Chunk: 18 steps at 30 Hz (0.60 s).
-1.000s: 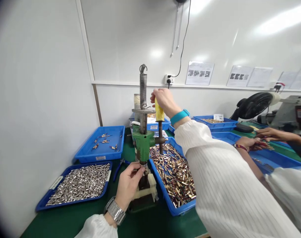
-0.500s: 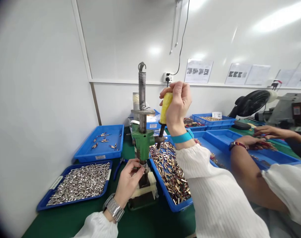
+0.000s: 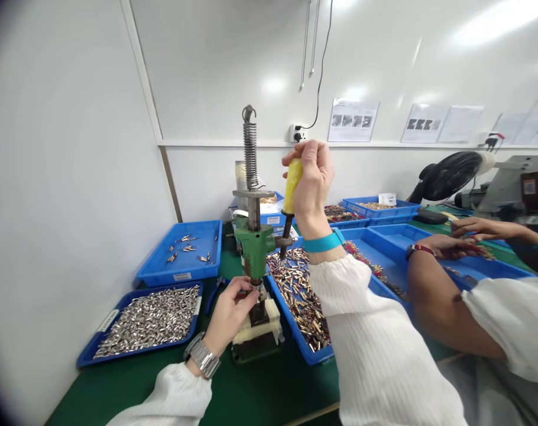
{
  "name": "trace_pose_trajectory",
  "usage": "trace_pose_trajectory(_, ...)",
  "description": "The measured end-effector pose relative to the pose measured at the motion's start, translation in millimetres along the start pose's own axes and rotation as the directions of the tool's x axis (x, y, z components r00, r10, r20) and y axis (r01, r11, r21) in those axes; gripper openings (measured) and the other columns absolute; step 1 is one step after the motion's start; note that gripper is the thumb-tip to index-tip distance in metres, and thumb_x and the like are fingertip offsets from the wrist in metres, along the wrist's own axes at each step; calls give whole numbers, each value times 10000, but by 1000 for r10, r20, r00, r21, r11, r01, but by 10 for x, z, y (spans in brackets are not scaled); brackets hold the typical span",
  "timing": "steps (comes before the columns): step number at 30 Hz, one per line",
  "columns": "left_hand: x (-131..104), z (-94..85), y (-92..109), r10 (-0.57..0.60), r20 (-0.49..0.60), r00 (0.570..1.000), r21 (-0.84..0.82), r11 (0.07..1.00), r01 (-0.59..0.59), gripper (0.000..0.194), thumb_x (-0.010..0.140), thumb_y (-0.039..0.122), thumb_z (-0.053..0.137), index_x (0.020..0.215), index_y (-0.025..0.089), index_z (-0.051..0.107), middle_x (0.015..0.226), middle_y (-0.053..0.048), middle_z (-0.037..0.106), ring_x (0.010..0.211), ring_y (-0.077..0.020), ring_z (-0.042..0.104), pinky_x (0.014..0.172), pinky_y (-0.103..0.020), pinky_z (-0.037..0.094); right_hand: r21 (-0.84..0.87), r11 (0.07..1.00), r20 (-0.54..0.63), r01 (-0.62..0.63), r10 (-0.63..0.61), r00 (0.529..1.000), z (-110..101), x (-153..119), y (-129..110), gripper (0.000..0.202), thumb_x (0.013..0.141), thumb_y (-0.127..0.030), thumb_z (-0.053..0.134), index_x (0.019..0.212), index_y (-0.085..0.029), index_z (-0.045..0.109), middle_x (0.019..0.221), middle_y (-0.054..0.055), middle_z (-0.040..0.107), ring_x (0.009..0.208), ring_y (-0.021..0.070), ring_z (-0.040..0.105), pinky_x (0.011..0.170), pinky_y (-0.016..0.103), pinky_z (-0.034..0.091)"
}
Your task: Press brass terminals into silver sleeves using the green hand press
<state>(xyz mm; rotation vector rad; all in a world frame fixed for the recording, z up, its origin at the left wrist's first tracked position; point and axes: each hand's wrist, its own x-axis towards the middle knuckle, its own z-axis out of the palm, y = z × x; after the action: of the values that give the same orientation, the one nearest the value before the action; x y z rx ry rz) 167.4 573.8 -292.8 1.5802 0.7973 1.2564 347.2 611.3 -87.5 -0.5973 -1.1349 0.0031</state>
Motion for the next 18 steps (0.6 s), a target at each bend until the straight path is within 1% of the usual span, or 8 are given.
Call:
trace_pose_trajectory(3, 5, -8, -2, -4, 6, 1000, 23, 1000, 4, 170, 801, 347, 695, 765, 188, 648, 1077, -78, 633, 985, -200, 613, 869, -273, 466, 26, 998, 125, -64, 60, 990, -8, 120, 139, 353, 971, -574, 421, 950, -240, 534, 792, -1, 597, 714, 120, 595, 597, 246, 509)
trace_pose_trajectory(6, -28, 10, 0, -25, 16, 1000, 33, 999, 25, 164, 813, 355, 677, 812, 195, 638, 1069, -69, 654, 934, -190, 629, 869, -284, 465, 29, 975, 271, -222, 206, 940, 23, 272, 340, 385, 928, -619, 479, 888, -236, 505, 822, 9, 627, 756, 133, 612, 610, 261, 522)
trace_pose_trajectory(9, -70, 42, -8, -80, 35, 996, 23, 997, 79, 199, 821, 386, 667, 880, 200, 631, 985, -57, 688, 871, -188, 642, 837, -292, 470, -17, 931, 177, -366, 363, 915, 7, 280, 473, 407, 935, -631, 424, 867, -233, 475, 897, 33, 636, 813, 141, 624, 637, 274, 531)
trace_pose_trajectory(12, 41, 11, 2, -147, 43, 988, -15, 989, 148, 231, 796, 397, 673, 885, 185, 660, 925, -50, 712, 845, -191, 641, 810, -292, 471, -97, 920, -47, -380, 377, 925, -199, -41, 474, 383, 960, -571, 349, 931, -225, 510, 882, 33, 615, 821, 144, 606, 654, 273, 513)
trace_pose_trajectory(13, 139, -34, 20, -152, 32, 988, -4, 988, 152, 245, 792, 405, 667, 882, 178, 676, 917, -52, 719, 845, -196, 640, 806, -297, 473, -128, 916, -62, -381, 376, 925, -318, -224, 462, 376, 951, -555, 376, 924, -217, 539, 818, 27, 604, 776, 151, 590, 629, 278, 494)
trace_pose_trajectory(15, 410, -205, 85, -98, -53, 994, 142, 984, 105, 282, 805, 423, 630, 889, 164, 705, 920, -66, 729, 860, -213, 644, 819, -323, 484, -220, 880, 47, -421, 441, 897, -617, -646, 464, 333, 838, -516, 616, 732, -201, 598, 624, 0, 563, 592, 151, 509, 531, 289, 411)
trace_pose_trajectory(16, 557, -335, 124, -40, -126, 991, 267, 961, 73, 305, 821, 426, 600, 917, 159, 712, 939, -77, 730, 876, -224, 646, 841, -346, 490, -280, 841, 146, -463, 514, 845, -787, -859, 488, 379, 818, -508, 650, 612, -199, 579, 535, -5, 530, 519, 144, 468, 502, 294, 373)
trace_pose_trajectory(18, 788, -670, 182, 99, -266, 959, 497, 866, 49, 300, 800, 353, 597, 974, 137, 714, 1084, -119, 700, 1052, -270, 619, 996, -406, 438, -554, 648, 343, -523, 749, 566, -1132, -1227, 588, 499, 848, -589, 567, 561, -182, 595, 447, -10, 479, 456, 139, 442, 484, 291, 344)
